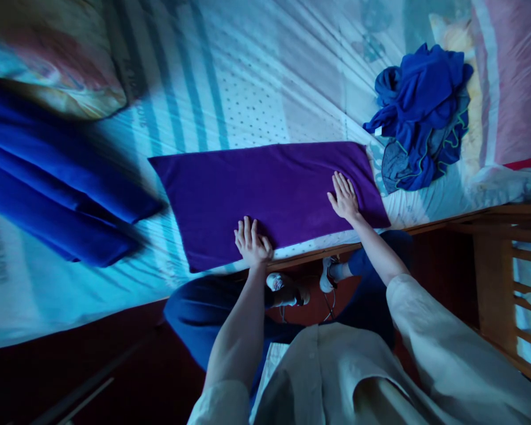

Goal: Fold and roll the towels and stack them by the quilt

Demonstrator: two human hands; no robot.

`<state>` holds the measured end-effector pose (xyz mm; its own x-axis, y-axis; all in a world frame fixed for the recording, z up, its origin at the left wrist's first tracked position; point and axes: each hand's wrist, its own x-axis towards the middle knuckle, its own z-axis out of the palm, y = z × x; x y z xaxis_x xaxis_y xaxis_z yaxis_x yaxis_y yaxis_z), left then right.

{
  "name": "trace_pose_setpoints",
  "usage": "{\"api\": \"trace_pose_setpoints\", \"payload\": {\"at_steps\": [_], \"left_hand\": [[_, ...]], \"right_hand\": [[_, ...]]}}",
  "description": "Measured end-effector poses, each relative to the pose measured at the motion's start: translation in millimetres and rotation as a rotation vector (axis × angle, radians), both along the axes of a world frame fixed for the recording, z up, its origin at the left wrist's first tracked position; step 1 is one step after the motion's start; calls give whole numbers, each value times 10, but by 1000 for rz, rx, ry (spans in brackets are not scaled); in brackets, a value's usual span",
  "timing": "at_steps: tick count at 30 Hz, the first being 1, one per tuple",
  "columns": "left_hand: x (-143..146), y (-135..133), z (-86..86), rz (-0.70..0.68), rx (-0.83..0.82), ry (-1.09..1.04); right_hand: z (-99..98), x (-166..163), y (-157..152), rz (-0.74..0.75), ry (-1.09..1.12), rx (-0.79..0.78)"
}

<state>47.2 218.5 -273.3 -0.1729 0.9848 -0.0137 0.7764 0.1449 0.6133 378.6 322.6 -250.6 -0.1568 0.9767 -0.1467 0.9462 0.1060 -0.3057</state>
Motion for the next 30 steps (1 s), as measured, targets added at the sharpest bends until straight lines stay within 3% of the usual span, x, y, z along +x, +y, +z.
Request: {"api": "trace_pose_setpoints", "payload": {"at_steps": [8,12,16,19,23,26,30], "left_hand": [[7,-2,15,3,34,28],[10,1,31,3,11,9],[12,5,32,11,-2,-5],[13,6,27,12,-3,-13],[15,7,37,12,-15,-32],[17,9,49,21,-19,-41],[15,8,35,22,7,-38]], "right_hand": [[-51,640,45,-119,-104,45],[-53,717,28,-116,-104,58],[65,700,91,-128,-71,62],[230,723,373,-231,-28,75],[438,834,1056,-460,-57,-20],[547,947,1517,-446,-69,-155],[667,1033,1806,-376,-111,-281]]}}
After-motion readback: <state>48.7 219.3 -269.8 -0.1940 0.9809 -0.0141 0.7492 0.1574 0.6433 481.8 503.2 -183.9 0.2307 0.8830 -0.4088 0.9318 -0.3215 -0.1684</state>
